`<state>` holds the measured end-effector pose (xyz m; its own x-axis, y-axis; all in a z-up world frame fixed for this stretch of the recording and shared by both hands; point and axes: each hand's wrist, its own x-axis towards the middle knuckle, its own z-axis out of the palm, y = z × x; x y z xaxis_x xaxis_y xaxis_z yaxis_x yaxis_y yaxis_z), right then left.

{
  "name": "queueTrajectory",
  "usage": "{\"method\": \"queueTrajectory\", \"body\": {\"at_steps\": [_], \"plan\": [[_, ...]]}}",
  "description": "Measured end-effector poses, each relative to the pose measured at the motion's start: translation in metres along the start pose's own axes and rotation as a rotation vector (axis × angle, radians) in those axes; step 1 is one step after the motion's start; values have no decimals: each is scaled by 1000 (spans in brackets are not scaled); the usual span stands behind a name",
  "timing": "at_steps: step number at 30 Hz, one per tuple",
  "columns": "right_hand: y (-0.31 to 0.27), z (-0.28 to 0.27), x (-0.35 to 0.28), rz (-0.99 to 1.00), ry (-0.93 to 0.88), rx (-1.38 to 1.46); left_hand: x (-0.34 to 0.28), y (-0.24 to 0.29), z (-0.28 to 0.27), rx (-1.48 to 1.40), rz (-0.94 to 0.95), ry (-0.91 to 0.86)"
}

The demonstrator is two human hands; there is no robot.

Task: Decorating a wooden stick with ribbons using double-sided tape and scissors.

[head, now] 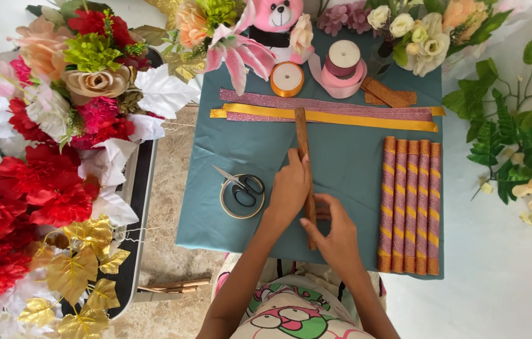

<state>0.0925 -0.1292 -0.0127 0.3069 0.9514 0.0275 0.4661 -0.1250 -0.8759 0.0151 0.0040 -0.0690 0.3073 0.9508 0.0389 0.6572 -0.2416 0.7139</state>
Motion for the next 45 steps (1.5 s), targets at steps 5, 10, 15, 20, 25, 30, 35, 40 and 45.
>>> {"method": "queueTrajectory", "body": {"at_steps": [5,10,15,20,25,30,35,40,45], "plan": [[8,17,-7,-176,21,-172,-2,6,1,57,5,-28],[16,29,-11,-199,84,-191,-5,2,-5,125,37,-53],[16,31,-9,-244,73,-235,-42,32,-76,1,125,118],[-24,28,6,-280,104,-302,-75,-15,-123,48,-73,400],[-62,57,38,-494,92,-310,-85,-72,-135,235,-204,458],[-33,115,65,-493,-42,-706,-76,-78,-122,297,-101,465],[-32,101,73,-377,-143,-566,-83,-85,-116,274,-104,432],[-47,57,76,-147,-176,-208,-67,-98,-93,148,38,601],[-43,26,86,-51,13,254,-39,-56,-103,-21,217,606]]}}
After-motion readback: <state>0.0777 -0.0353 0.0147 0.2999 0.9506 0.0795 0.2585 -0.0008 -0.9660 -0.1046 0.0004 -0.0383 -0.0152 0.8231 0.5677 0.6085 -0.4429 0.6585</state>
